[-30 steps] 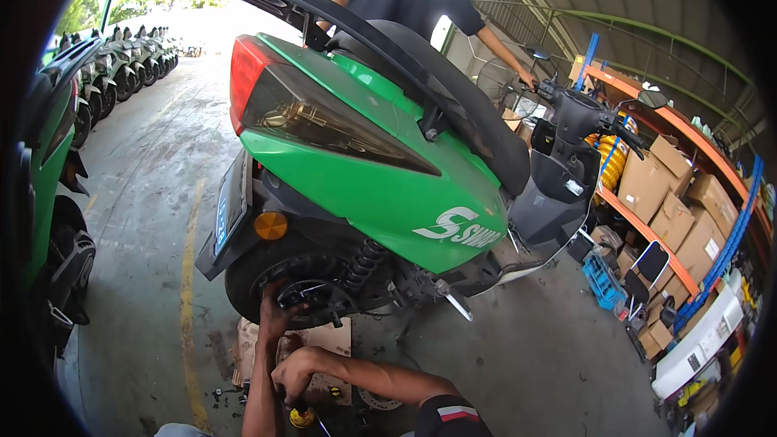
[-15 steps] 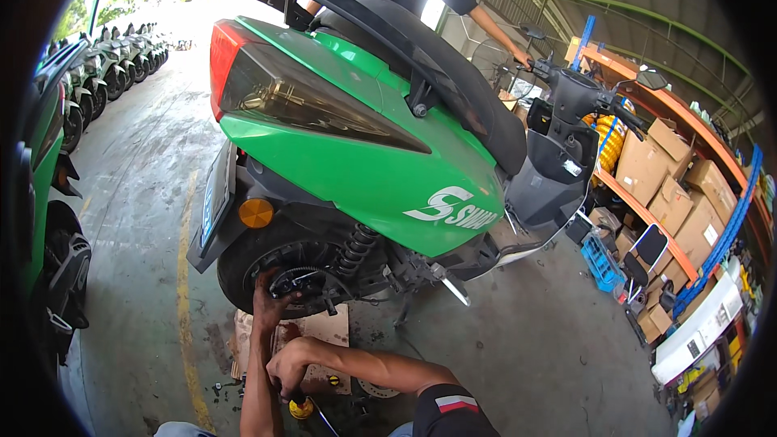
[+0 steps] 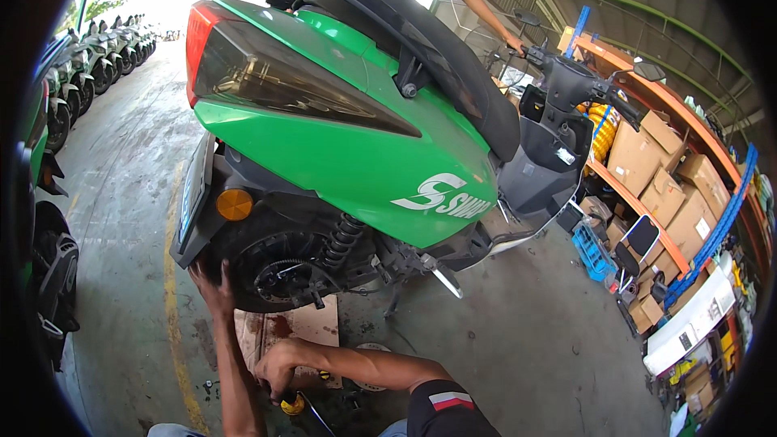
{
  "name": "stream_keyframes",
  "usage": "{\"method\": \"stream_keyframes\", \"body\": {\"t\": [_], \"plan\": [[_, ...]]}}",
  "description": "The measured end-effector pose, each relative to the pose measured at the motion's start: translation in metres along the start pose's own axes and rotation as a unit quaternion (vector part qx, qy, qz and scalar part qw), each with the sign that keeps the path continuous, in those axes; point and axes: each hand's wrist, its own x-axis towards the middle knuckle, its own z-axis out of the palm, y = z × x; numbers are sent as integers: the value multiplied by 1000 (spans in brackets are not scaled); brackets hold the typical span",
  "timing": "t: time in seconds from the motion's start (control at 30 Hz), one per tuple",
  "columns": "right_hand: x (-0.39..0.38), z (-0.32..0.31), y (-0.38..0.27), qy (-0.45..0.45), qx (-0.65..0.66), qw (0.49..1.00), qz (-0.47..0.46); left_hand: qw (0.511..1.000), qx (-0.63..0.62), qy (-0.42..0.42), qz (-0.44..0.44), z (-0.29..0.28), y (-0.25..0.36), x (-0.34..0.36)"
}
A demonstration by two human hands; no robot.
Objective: The person repairs the rear wheel assembly of a green scooter by removing a shaft, filling it with fluid from a yellow bottle, and then reassembling the components while working in a garage setting.
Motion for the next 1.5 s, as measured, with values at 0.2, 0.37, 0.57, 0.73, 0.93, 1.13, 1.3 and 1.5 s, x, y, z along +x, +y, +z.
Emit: {"method": "stream_keyframes", "body": {"t": [0.2,0.37,0.57,0.73,0.93,1.13,1.3,1.5], "plan": [[-15,-1,-1,7,10,1000,14,973,59,-222,-36,11,-12,62],[-10,2,10,15,37,999,-15,983,-30,-177,-45,23,-50,45],[13,-3,13,0,26,999,-42,960,-226,-123,-110,10,-161,-28],[5,1,14,9,37,998,-53,913,-39,-341,-220,-5,-179,-94],[12,11,19,-8,25,999,-28,926,-266,-234,-130,-5,-66,15],[14,6,15,-45,-7,999,9,932,116,-339,-63,9,25,79],[19,4,17,-31,20,999,-36,964,38,-253,-70,18,-66,46],[39,-1,12,-39,6,998,-58,945,-225,-142,-188,5,-204,-47]]}}
